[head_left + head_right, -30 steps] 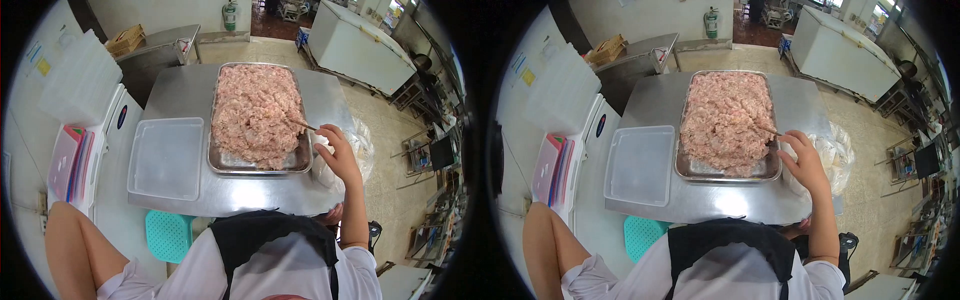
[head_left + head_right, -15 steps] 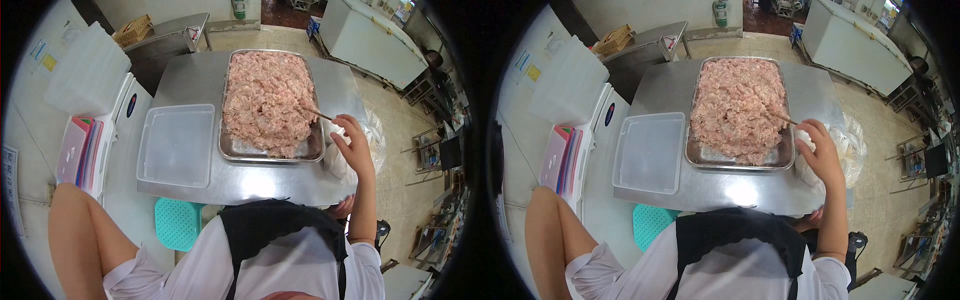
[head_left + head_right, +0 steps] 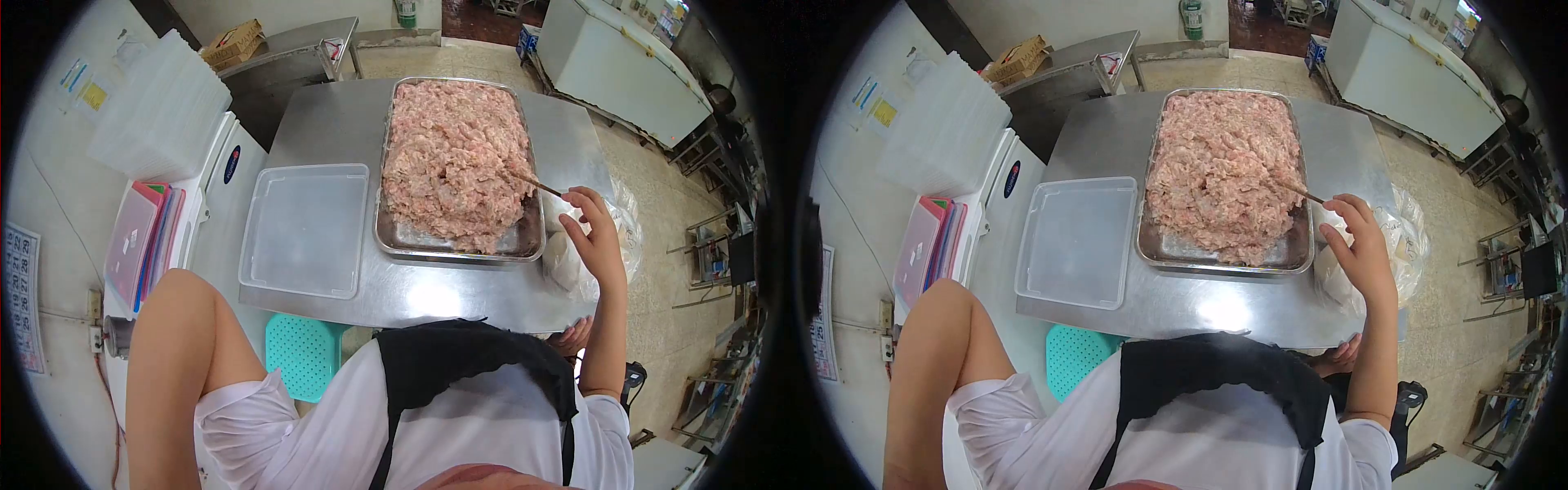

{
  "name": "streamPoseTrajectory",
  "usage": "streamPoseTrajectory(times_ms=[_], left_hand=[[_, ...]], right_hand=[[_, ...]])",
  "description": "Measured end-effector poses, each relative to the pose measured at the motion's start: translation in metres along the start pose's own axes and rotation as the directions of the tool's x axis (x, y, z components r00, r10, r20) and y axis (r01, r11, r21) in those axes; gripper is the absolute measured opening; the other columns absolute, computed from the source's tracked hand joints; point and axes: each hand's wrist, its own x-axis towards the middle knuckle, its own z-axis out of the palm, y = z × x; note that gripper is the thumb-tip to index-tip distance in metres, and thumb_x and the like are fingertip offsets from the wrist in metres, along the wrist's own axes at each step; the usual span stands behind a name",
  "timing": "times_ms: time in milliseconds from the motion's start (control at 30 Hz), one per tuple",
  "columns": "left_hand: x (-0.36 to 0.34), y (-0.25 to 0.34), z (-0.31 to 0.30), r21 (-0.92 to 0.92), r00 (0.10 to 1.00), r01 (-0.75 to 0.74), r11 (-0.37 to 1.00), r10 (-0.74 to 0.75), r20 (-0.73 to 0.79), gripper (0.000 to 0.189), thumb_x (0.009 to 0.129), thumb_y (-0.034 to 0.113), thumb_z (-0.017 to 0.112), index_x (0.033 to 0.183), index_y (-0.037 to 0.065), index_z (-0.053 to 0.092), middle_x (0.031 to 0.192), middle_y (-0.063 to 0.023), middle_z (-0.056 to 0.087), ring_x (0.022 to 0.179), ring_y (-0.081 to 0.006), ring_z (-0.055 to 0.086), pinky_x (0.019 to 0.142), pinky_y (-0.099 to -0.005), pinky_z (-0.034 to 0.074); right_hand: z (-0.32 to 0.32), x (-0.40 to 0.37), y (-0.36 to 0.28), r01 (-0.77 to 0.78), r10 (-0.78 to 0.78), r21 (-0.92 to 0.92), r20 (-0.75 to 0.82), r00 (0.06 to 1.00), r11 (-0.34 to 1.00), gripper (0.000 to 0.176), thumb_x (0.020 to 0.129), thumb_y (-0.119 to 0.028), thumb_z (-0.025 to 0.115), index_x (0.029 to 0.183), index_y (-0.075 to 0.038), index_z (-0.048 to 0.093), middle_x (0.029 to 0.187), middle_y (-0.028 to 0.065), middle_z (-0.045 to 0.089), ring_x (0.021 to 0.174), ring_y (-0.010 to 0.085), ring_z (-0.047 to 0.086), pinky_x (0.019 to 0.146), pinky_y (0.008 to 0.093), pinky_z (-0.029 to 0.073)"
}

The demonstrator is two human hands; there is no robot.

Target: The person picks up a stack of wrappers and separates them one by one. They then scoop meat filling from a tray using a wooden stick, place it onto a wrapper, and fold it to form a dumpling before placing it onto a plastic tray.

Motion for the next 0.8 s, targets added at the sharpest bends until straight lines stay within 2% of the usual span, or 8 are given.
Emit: streamPoseTrajectory(times_ms=[267,367,467,633,800], left_hand=[[-0.005,0.004,0.004,0.013,1.000,0.001,1.000,0.000,-0.025,0.040,0.101,0.021,0.049,0.136,0.003,0.047,0.145,-0.0159,0.045,0.135,-0.0259,0.041,0.116,-0.0449,0.031],[-0.011,0.007,0.004,0.015,0.999,-0.002,1.000,0.002,-0.053,0.039,0.101,0.021,0.049,0.136,0.003,0.048,0.144,-0.0159,0.045,0.135,-0.0259,0.041,0.116,-0.0449,0.031],[-0.010,0.006,0.004,0.010,0.999,0.010,1.000,-0.010,-0.044,0.039,0.100,0.021,0.049,0.136,0.003,0.048,0.144,-0.0159,0.045,0.135,-0.0260,0.041,0.116,-0.0449,0.031],[-0.008,-0.004,0.005,-0.014,1.000,0.022,1.000,-0.022,-0.019,0.039,0.100,0.021,0.050,0.135,0.003,0.048,0.144,-0.0159,0.046,0.135,-0.0260,0.041,0.115,-0.0449,0.032],[-0.009,-0.011,0.008,-0.034,0.999,0.018,0.999,-0.019,-0.033,0.039,0.100,0.021,0.050,0.135,0.003,0.048,0.144,-0.0159,0.046,0.135,-0.0260,0.041,0.115,-0.0449,0.032]], right_hand=[[0.011,0.003,0.000,-0.007,0.007,0.006,0.019,1.000,1.000,0.031,0.086,-0.013,0.069,0.116,-0.009,0.062,0.123,0.0137,0.058,0.110,0.0298,0.059,0.083,0.0369,0.051],[0.014,0.002,0.003,0.021,-0.021,0.026,0.034,0.999,0.999,0.030,0.086,-0.013,0.069,0.114,-0.007,0.063,0.121,0.0150,0.058,0.111,0.0338,0.058,0.091,0.0379,0.049],[0.018,0.001,0.001,0.012,-0.013,0.029,0.039,0.999,1.000,0.029,0.086,-0.013,0.069,0.114,-0.007,0.063,0.120,0.0154,0.059,0.112,0.0349,0.058,0.093,0.0388,0.047],[0.016,0.000,0.002,0.009,-0.009,-0.002,0.040,0.999,1.000,0.029,0.087,-0.014,0.068,0.115,-0.008,0.063,0.120,0.0152,0.059,0.112,0.0344,0.059,0.090,0.0389,0.049],[0.014,-0.001,-0.001,-0.058,0.056,0.041,0.063,0.996,0.997,0.027,0.089,-0.014,0.067,0.115,-0.008,0.063,0.120,0.0125,0.059,0.111,0.0323,0.059,0.090,0.0385,0.049]])
